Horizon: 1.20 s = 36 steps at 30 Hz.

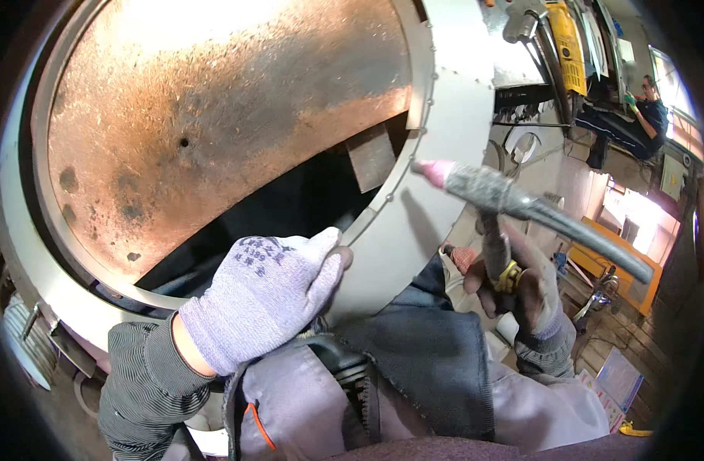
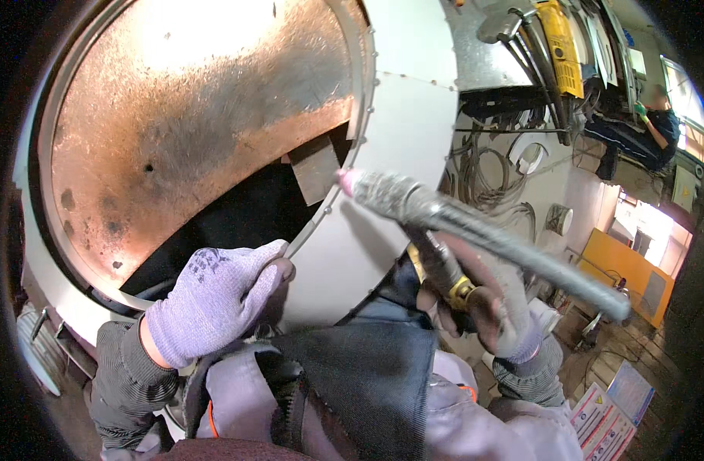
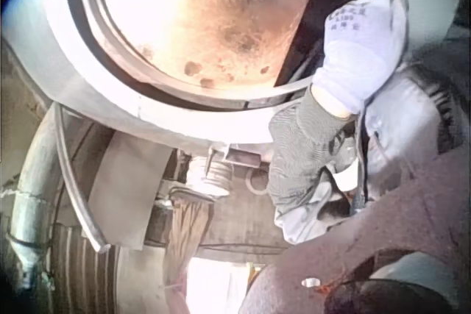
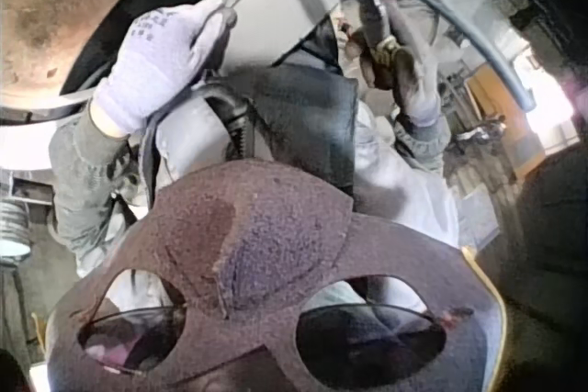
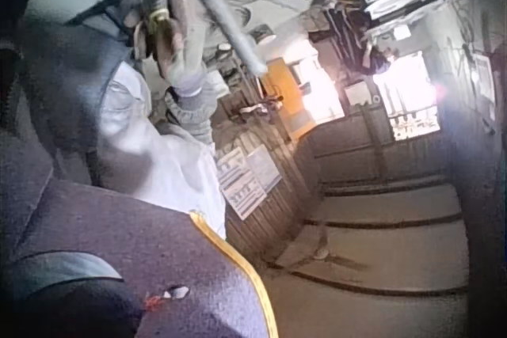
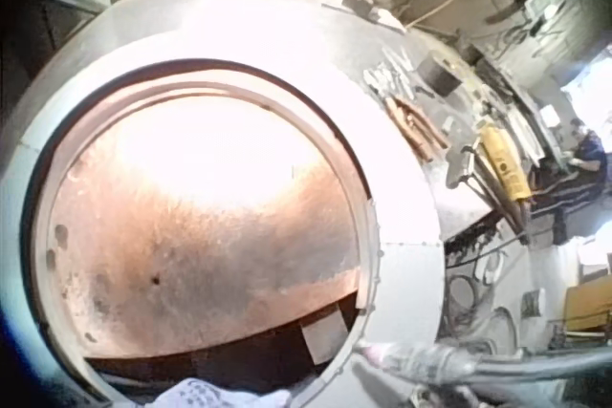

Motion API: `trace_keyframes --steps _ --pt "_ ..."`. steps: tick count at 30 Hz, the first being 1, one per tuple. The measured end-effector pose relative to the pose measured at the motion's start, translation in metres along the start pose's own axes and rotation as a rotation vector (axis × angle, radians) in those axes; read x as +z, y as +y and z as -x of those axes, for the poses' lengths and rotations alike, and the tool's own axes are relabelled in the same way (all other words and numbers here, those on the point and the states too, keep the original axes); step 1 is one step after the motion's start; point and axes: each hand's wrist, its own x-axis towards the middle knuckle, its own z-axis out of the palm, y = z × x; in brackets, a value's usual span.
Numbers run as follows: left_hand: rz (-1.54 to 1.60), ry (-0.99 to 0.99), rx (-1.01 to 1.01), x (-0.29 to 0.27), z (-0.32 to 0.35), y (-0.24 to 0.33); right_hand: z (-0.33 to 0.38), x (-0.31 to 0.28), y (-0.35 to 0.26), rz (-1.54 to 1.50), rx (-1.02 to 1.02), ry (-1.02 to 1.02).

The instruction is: The person puts on protective glasses, positions metal pieces onto a round metal structure, and welds them along the seam using a TIG welding torch and an adjustable wrench.

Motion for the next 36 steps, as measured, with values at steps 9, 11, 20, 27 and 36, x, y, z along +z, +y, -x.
trace_keyframes --steps 9,11,20,27,36 --pt "0.071 0.001 -0.008 0.000 -0.015 0.002 0.011 -0.010 0.032 -0.052 0.018 -0.060" --pt "0.139 -0.052 -0.046 -0.004 -0.009 0.002 0.017 -0.002 0.030 -0.131 0.031 -0.074" --pt "0.155 -0.031 -0.044 -0.005 -0.001 0.004 0.013 0.002 0.021 0.039 -0.078 -0.099" --pt "0.175 -0.018 -0.025 -0.007 -0.002 0.003 0.008 0.006 0.013 0.101 -0.042 -0.055" --pt "0.155 0.019 0.045 -0.002 -0.004 -0.003 0.014 0.003 0.024 0.107 -0.068 -0.009"
